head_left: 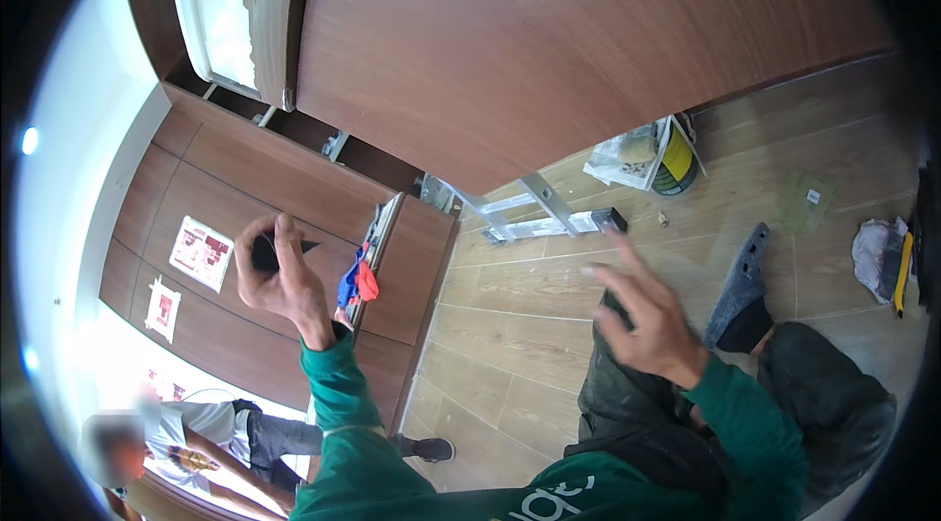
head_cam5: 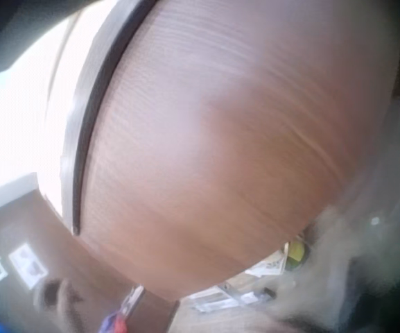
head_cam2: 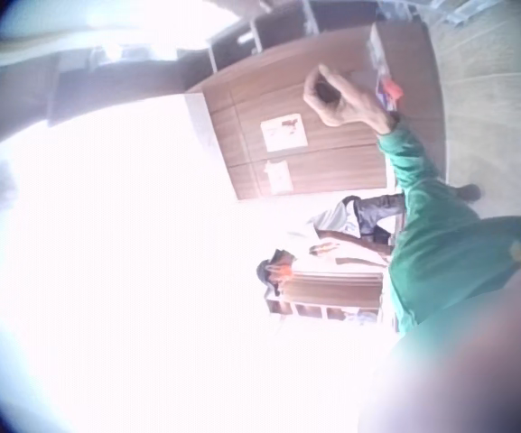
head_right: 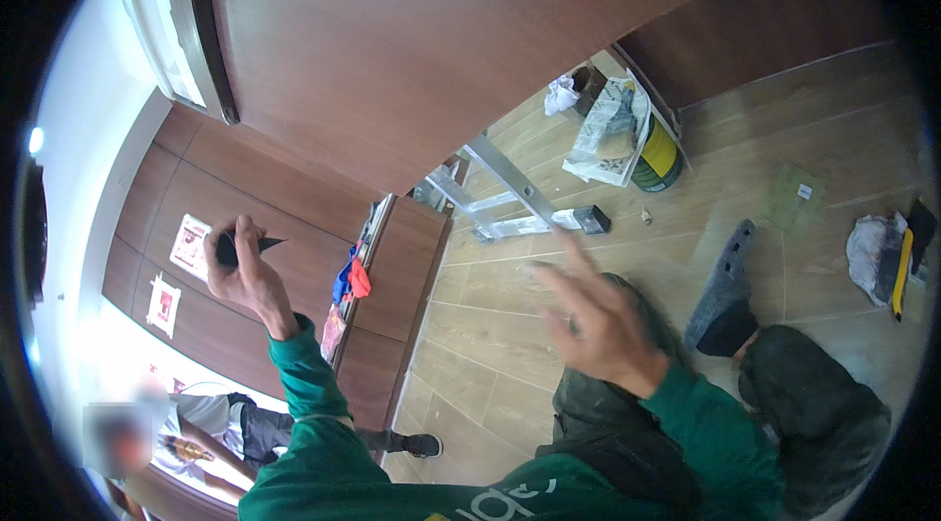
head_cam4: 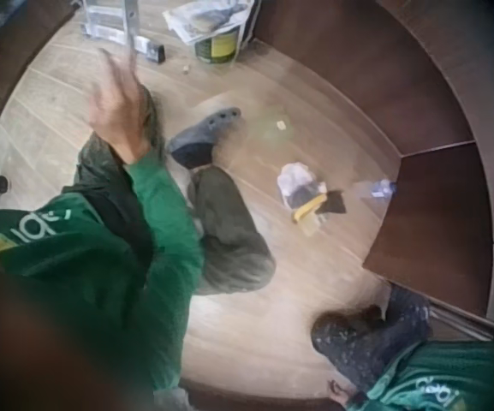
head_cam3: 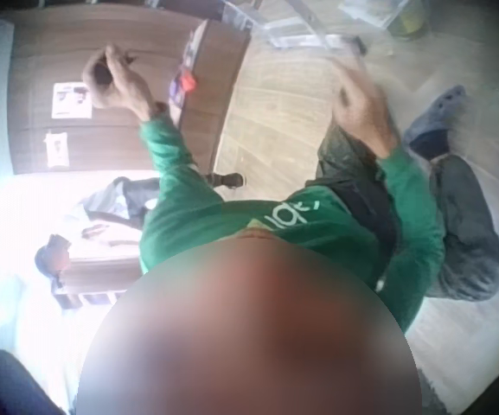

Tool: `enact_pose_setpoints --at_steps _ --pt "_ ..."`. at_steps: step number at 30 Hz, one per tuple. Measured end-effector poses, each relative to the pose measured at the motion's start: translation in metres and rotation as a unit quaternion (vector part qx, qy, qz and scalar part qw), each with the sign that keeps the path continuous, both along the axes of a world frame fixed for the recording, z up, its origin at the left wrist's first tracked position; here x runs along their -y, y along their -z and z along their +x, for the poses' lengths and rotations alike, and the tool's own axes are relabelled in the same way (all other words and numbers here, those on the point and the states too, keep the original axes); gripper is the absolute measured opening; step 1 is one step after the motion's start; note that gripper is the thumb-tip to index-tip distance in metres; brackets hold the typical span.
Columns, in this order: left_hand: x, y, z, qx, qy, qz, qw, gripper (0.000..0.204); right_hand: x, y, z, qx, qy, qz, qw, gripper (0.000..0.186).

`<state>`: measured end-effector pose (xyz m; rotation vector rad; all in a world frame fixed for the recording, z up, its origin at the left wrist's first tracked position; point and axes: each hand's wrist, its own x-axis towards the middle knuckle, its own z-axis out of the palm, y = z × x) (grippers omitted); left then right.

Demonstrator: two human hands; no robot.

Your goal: The person sits on the floor and sands the edges and surfaces of a large curved wooden cabinet using a sanding block. They occasionally pause to wipe the surface with a cloth and inspect the finish.

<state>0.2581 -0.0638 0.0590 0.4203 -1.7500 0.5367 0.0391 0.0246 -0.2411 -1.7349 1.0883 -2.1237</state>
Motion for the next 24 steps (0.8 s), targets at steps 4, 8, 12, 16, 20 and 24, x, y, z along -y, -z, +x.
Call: enact_pose_setpoints --at_steps 4,8,12,16,20,24 --pt "-0.019 -0.04 -0.036 0.044 0.024 0.058 0.997 0.017 -0.016 0.059 -0.045 0.065 0.023 0.128 0.989 0.032" --pt "-0.029 -0.064 -0.07 0.059 0.038 0.068 0.995 0.027 -0.031 0.118 -0.083 0.058 0.098 0.143 0.983 0.027" --pt "-0.031 -0.072 -0.085 0.083 0.01 0.071 0.994 0.032 -0.037 0.163 -0.099 0.116 0.103 0.189 0.97 0.026" --pt "-0.034 -0.071 -0.094 0.088 -0.033 0.078 0.993 0.039 -0.032 0.182 -0.102 0.118 0.117 0.192 0.967 0.026" --pt "-0.032 -0.079 -0.094 0.094 -0.136 0.083 0.983 0.047 -0.03 0.193 -0.104 0.099 0.132 0.189 0.968 0.025" --pt "-0.032 -0.087 -0.091 0.103 -0.161 0.102 0.976 0.051 -0.029 0.197 -0.101 0.128 0.128 0.193 0.964 0.026"
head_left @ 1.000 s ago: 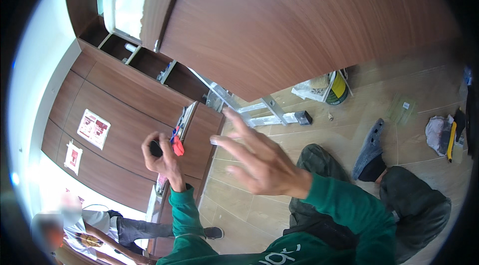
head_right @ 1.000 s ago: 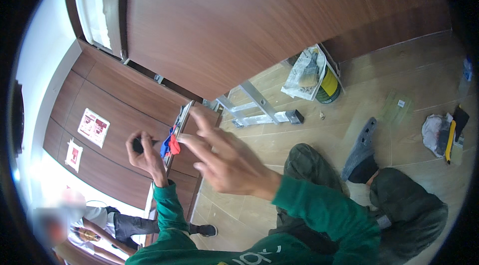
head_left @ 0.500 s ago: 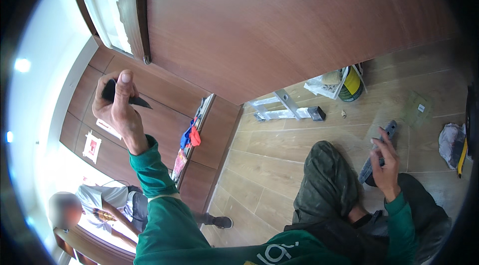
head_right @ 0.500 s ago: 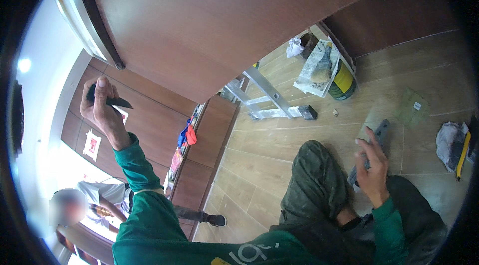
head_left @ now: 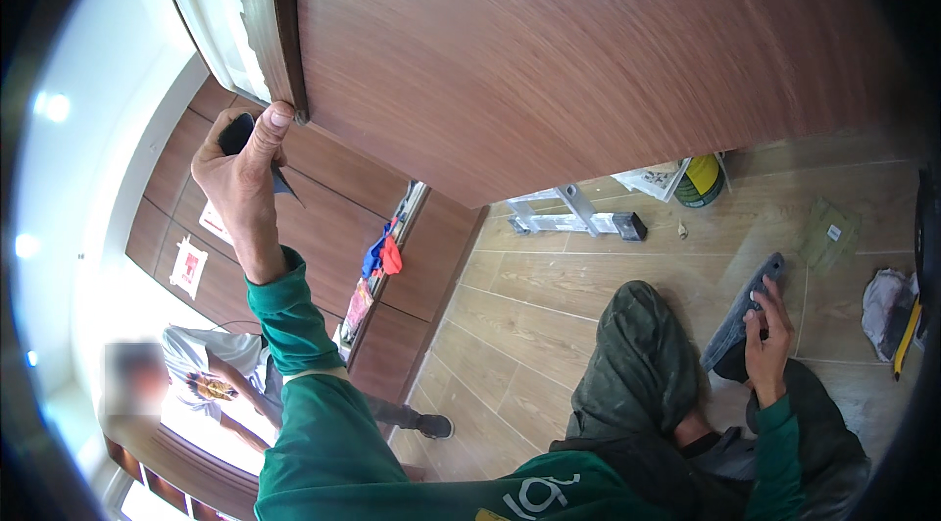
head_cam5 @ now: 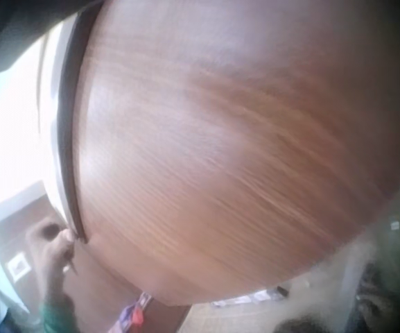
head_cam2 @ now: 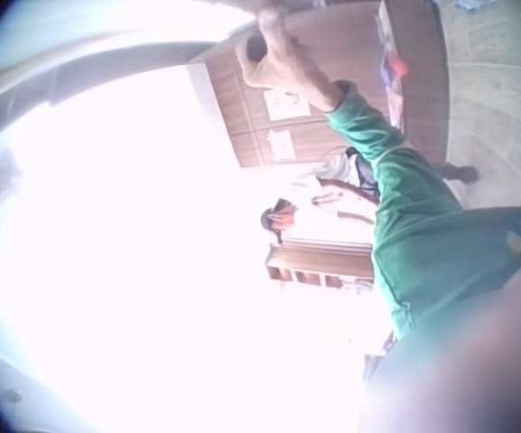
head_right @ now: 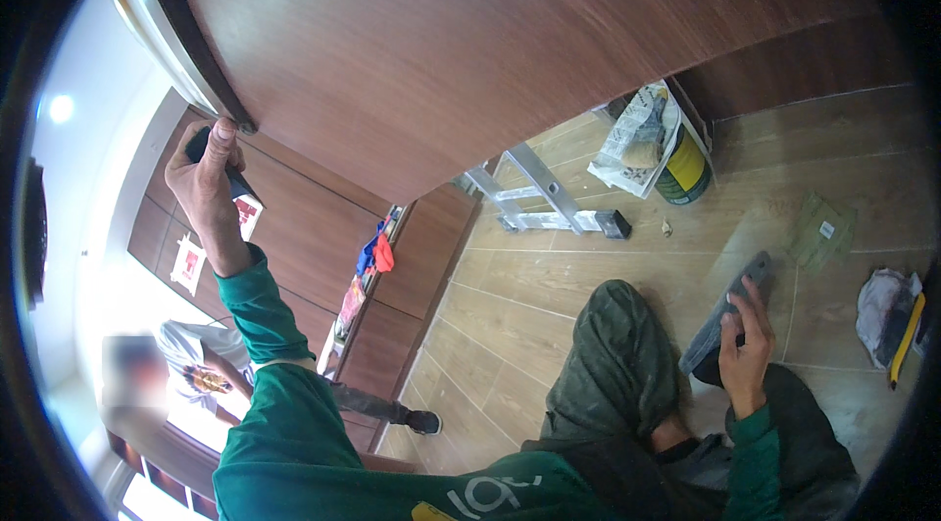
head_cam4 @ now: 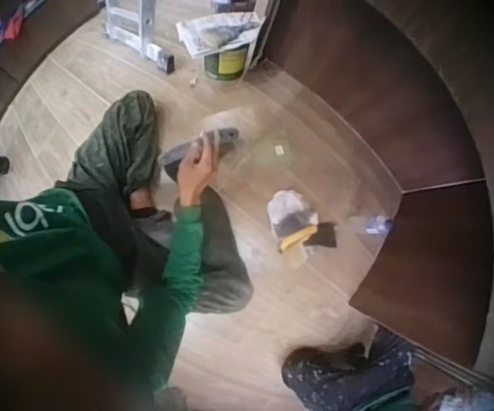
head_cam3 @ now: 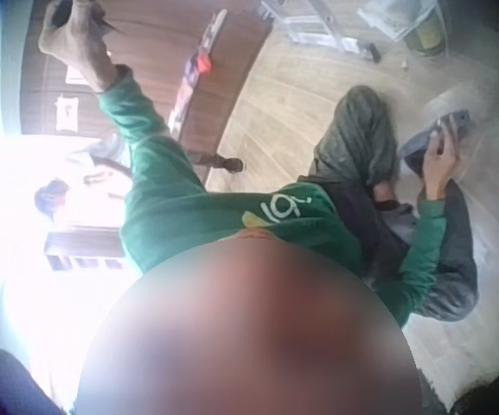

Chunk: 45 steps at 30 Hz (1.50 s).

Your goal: The person sits on the floor and sands the edges and surfaces of a large curved wooden cabinet using a sanding block. They occasionally pause to wipe the surface with a cloth and inspect the finish.

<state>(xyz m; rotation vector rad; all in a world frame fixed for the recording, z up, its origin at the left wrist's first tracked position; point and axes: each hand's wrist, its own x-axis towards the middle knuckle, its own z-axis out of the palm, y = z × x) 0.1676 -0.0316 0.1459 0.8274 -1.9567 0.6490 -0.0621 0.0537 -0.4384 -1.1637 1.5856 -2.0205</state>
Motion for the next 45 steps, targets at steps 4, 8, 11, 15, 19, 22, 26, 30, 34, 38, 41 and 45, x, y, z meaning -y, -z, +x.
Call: enact_pose_setpoints --at_steps 4,8,11,15,19,22,26,30,34,38,41,45 --pt "-0.007 -0.004 -0.001 0.02 -0.029 -0.005 0.999 0.051 0.003 0.011 -0.003 0.013 0.014 -0.009 1.0 0.027" --pt "-0.006 -0.007 0.0 0.032 -0.031 0.006 0.999 0.05 0.004 0.016 -0.008 -0.012 0.037 -0.016 0.999 0.028" --pt "-0.005 -0.009 0.003 0.041 -0.035 0.007 0.999 0.047 0.005 0.016 -0.008 0.021 0.027 -0.01 0.999 0.027" --pt "-0.001 -0.008 0.013 0.057 -0.071 -0.008 0.996 0.046 0.004 0.015 -0.008 0.0 0.042 -0.017 0.999 0.027" --pt "-0.001 0.012 0.032 0.045 -0.011 -0.093 0.995 0.046 0.004 0.013 -0.008 -0.029 0.058 -0.008 0.998 0.026" --pt "0.008 0.032 0.032 0.054 0.113 -0.242 0.962 0.042 0.002 0.012 -0.007 -0.003 0.047 -0.006 0.999 0.025" --pt "0.016 0.034 0.026 0.057 0.091 -0.287 0.952 0.029 0.0 0.011 -0.008 -0.006 0.052 -0.008 0.999 0.025" --pt "0.014 0.028 0.03 0.074 0.104 -0.326 0.937 0.028 -0.003 0.016 -0.006 0.025 0.037 -0.006 0.999 0.026" --pt "0.011 0.03 0.027 0.073 0.123 -0.34 0.929 0.029 -0.003 0.028 -0.008 -0.003 0.058 -0.021 0.998 0.026" --pt "0.011 0.026 0.023 0.085 0.112 -0.377 0.915 0.029 -0.004 0.024 -0.008 0.01 0.044 -0.013 0.999 0.026" --pt "0.016 0.025 0.024 0.075 0.11 -0.365 0.922 0.03 -0.003 0.025 -0.01 0.019 0.036 -0.013 0.999 0.026" --pt "0.02 0.03 0.026 0.074 0.084 -0.372 0.922 0.029 0.001 0.026 -0.011 0.027 0.045 -0.013 0.999 0.027"
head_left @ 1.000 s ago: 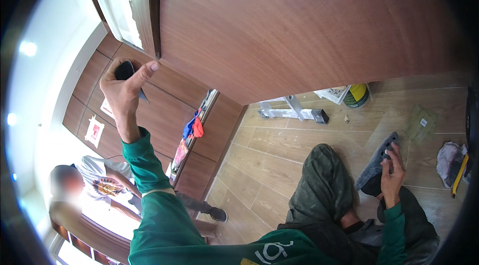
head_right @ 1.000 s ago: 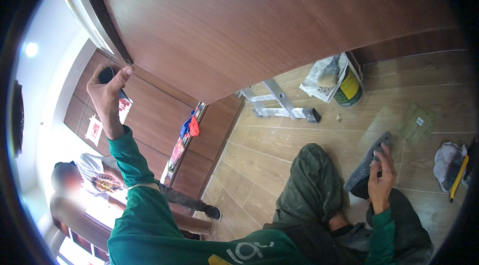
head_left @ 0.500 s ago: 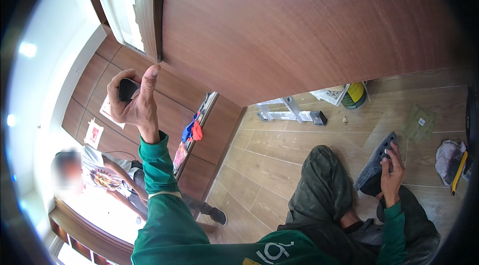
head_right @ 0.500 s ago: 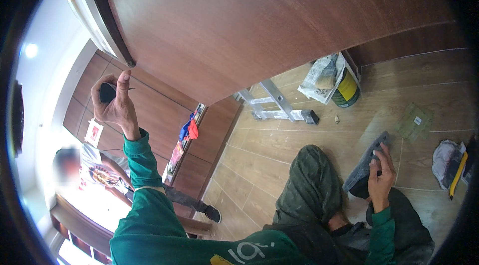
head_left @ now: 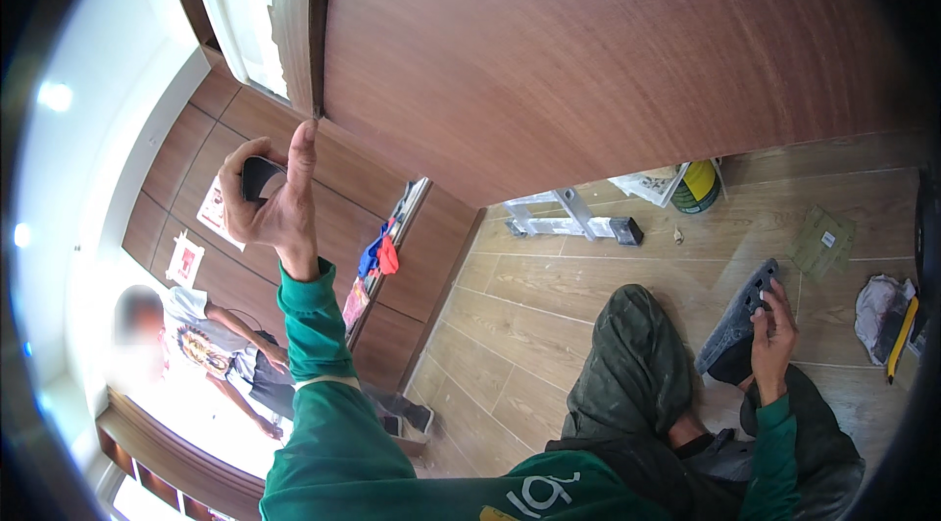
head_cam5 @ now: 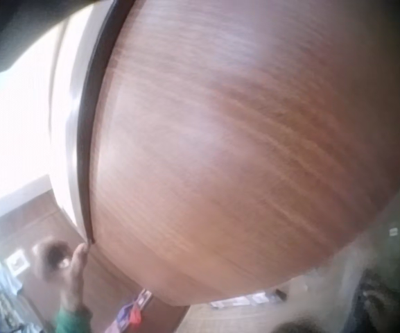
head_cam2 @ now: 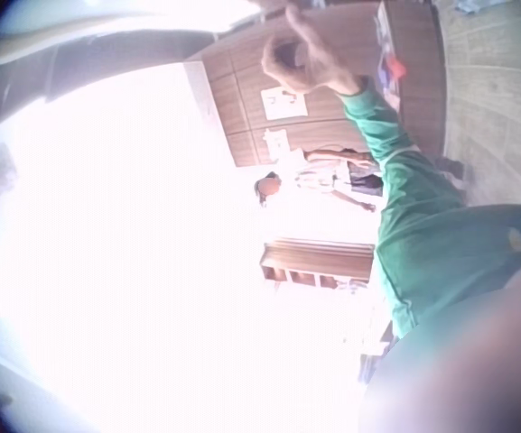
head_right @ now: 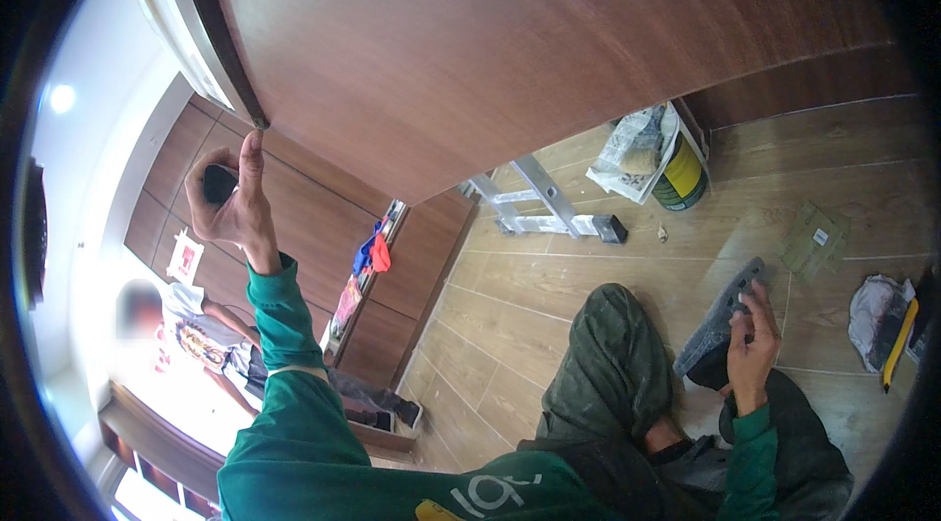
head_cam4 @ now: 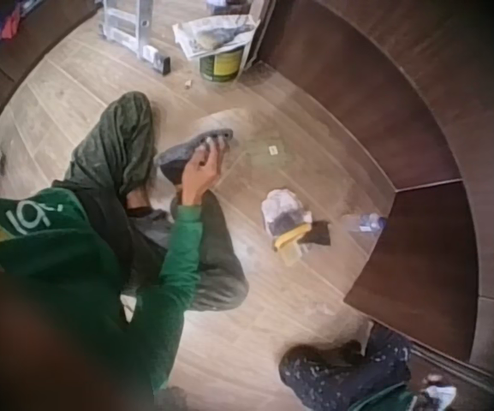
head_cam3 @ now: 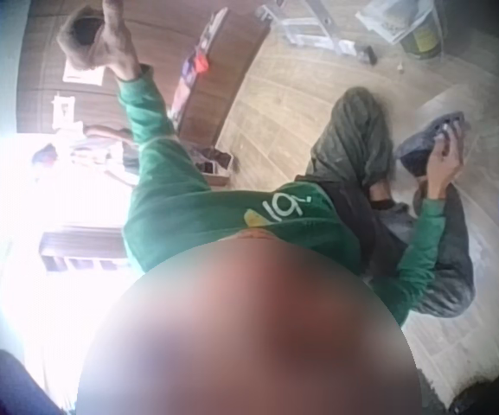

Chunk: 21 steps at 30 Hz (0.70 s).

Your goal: The person sits on the floor and sands the edges and surfaces of a large curved wooden cabinet using a sanding block. They occasionally pause to wipe the surface with a cloth and inspect the finish.

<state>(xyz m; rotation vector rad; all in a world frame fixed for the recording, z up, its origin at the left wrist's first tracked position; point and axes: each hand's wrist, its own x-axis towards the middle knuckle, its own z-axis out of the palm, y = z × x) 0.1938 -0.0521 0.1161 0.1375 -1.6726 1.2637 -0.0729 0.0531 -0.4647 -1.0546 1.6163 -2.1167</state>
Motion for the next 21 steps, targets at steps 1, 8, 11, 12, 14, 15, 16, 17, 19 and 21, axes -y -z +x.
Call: enact_pose_setpoints --at_steps 1,8,11,12,14,15,16,17,19,21 --pt "0.0 0.002 0.001 -0.007 -0.007 -0.003 1.0 0.028 0.0 -0.001 0.0 0.007 -0.003 0.0 1.0 0.027" --pt "0.0 0.011 0.014 -0.018 0.044 0.033 0.998 0.022 0.007 0.011 -0.004 -0.064 0.021 -0.024 0.997 0.026" --pt "-0.006 0.014 0.007 0.06 -0.006 -0.003 0.998 0.024 0.004 0.003 -0.002 -0.012 0.005 -0.011 1.0 0.027" --pt "-0.005 0.015 0.005 0.061 -0.011 0.0 0.998 0.026 0.003 0.003 -0.001 -0.009 0.001 -0.006 1.0 0.027" --pt "-0.004 0.013 0.002 0.065 -0.016 0.002 0.998 0.027 0.003 0.005 -0.001 -0.001 -0.004 0.004 1.0 0.027" --pt "-0.005 0.012 0.0 0.067 -0.019 0.003 0.998 0.028 0.003 0.005 -0.001 0.0 -0.004 0.002 1.0 0.027" --pt "-0.006 0.011 -0.001 0.063 -0.02 0.007 0.998 0.028 0.003 0.006 -0.001 0.002 -0.003 -0.001 1.0 0.027" --pt "-0.006 0.01 -0.001 0.06 -0.022 0.012 0.998 0.028 0.003 0.005 -0.001 0.004 -0.002 -0.003 1.0 0.027" --pt "-0.008 0.01 -0.002 0.056 -0.023 0.017 0.998 0.029 0.002 0.003 -0.002 0.003 -0.001 0.002 1.0 0.027" --pt "-0.01 0.011 -0.004 0.056 -0.024 0.017 0.998 0.029 0.002 0.003 -0.002 0.0 0.0 0.003 1.0 0.027"
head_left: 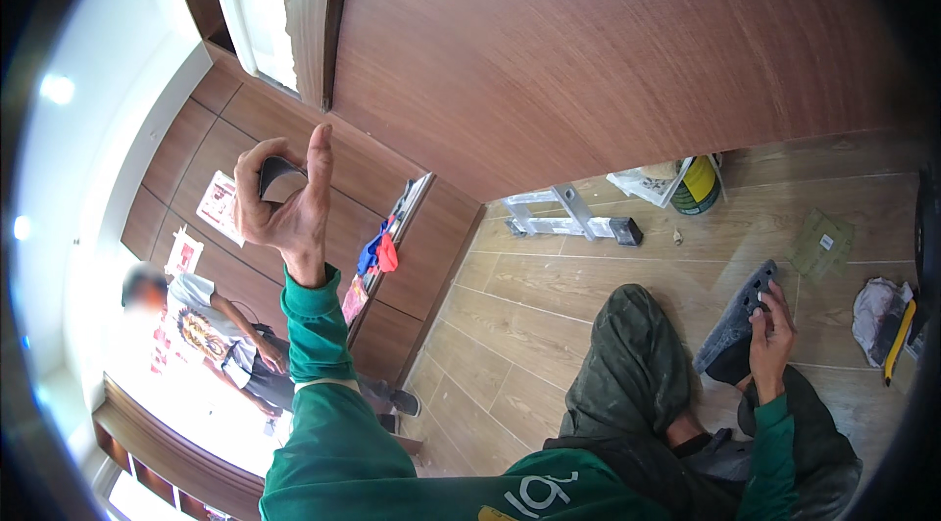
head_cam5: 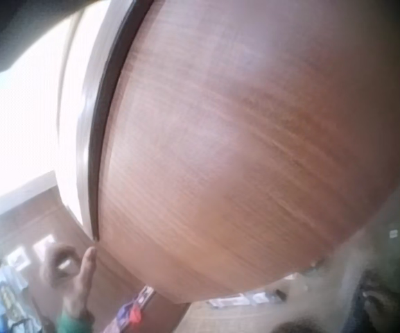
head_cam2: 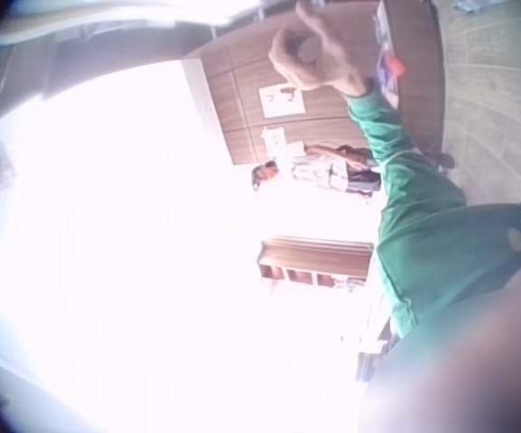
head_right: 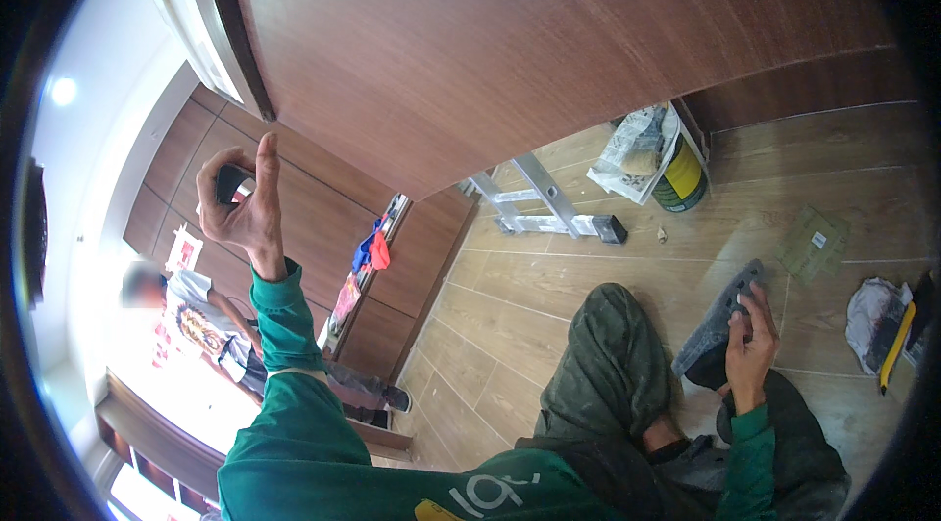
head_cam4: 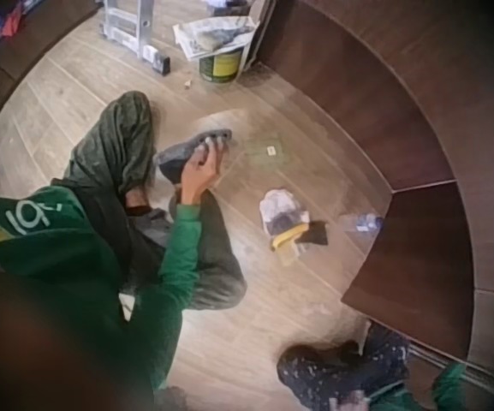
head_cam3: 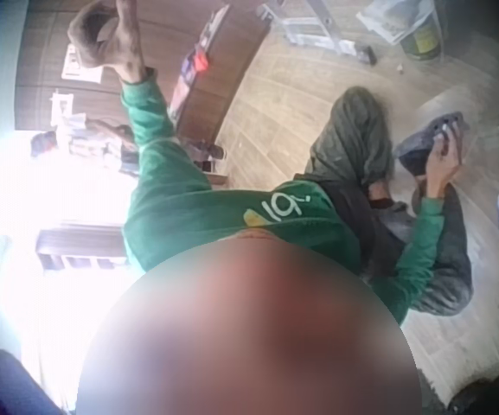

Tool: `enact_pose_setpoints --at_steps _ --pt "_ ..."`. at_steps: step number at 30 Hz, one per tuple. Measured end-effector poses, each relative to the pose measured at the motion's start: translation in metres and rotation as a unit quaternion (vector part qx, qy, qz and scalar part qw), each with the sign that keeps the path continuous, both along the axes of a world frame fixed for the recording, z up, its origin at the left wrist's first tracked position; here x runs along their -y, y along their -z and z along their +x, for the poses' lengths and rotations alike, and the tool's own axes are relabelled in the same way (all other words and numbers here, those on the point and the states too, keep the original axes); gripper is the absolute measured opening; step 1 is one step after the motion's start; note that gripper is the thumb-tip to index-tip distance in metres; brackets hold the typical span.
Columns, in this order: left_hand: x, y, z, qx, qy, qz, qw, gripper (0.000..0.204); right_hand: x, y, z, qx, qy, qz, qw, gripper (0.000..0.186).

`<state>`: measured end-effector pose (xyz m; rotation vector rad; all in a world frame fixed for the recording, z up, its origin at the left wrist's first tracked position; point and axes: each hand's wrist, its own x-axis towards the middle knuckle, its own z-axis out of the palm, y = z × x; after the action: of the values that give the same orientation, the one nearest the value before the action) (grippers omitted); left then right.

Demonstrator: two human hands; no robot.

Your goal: The person sits on the floor and sands the edges and surfaces of a large curved wooden cabinet using a sanding block. They occasionally pause to wipe the surface with a cloth and inspect the finish.

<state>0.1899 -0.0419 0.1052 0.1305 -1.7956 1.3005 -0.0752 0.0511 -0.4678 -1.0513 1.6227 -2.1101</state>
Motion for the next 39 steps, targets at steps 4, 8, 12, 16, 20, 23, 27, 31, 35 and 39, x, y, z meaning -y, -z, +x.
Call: enact_pose_setpoints --at_steps 4,8,12,16,20,23,27,31,35,39 --pt "-0.003 0.003 -0.005 -0.006 -0.001 0.003 1.0 0.029 0.001 0.005 -0.001 -0.002 0.0 -0.003 1.0 0.027" --pt "-0.004 0.003 -0.01 -0.009 0.002 -0.012 1.0 0.033 0.0 0.005 -0.002 0.005 -0.004 -0.001 1.0 0.027" --pt "-0.003 0.005 -0.013 -0.03 0.003 -0.009 1.0 0.034 0.001 0.005 -0.002 0.009 -0.002 -0.01 1.0 0.027" --pt "-0.002 0.007 -0.015 -0.038 0.005 -0.013 0.999 0.034 -0.002 0.002 -0.003 0.023 -0.012 -0.004 1.0 0.026" --pt "-0.001 0.008 -0.015 -0.051 0.005 -0.002 0.999 0.034 0.001 0.008 -0.004 -0.037 0.019 -0.014 0.999 0.024" --pt "0.004 0.01 -0.011 -0.056 0.006 0.008 0.998 0.03 -0.001 0.005 -0.002 0.022 -0.011 -0.009 1.0 0.024" --pt "0.011 0.011 -0.004 -0.051 -0.004 0.012 0.999 0.028 0.001 0.008 -0.002 0.01 -0.002 -0.009 1.0 0.024" --pt "0.01 0.012 -0.004 -0.034 0.018 -0.005 0.999 0.027 0.0 0.008 -0.003 0.014 -0.009 -0.001 1.0 0.024" --pt "0.008 0.011 -0.003 -0.029 0.028 -0.008 0.999 0.027 0.001 0.008 -0.003 0.011 -0.007 -0.001 1.0 0.025" --pt "0.004 0.013 -0.005 -0.033 0.03 -0.011 0.999 0.026 0.001 0.004 -0.003 0.022 -0.011 -0.01 1.0 0.025"
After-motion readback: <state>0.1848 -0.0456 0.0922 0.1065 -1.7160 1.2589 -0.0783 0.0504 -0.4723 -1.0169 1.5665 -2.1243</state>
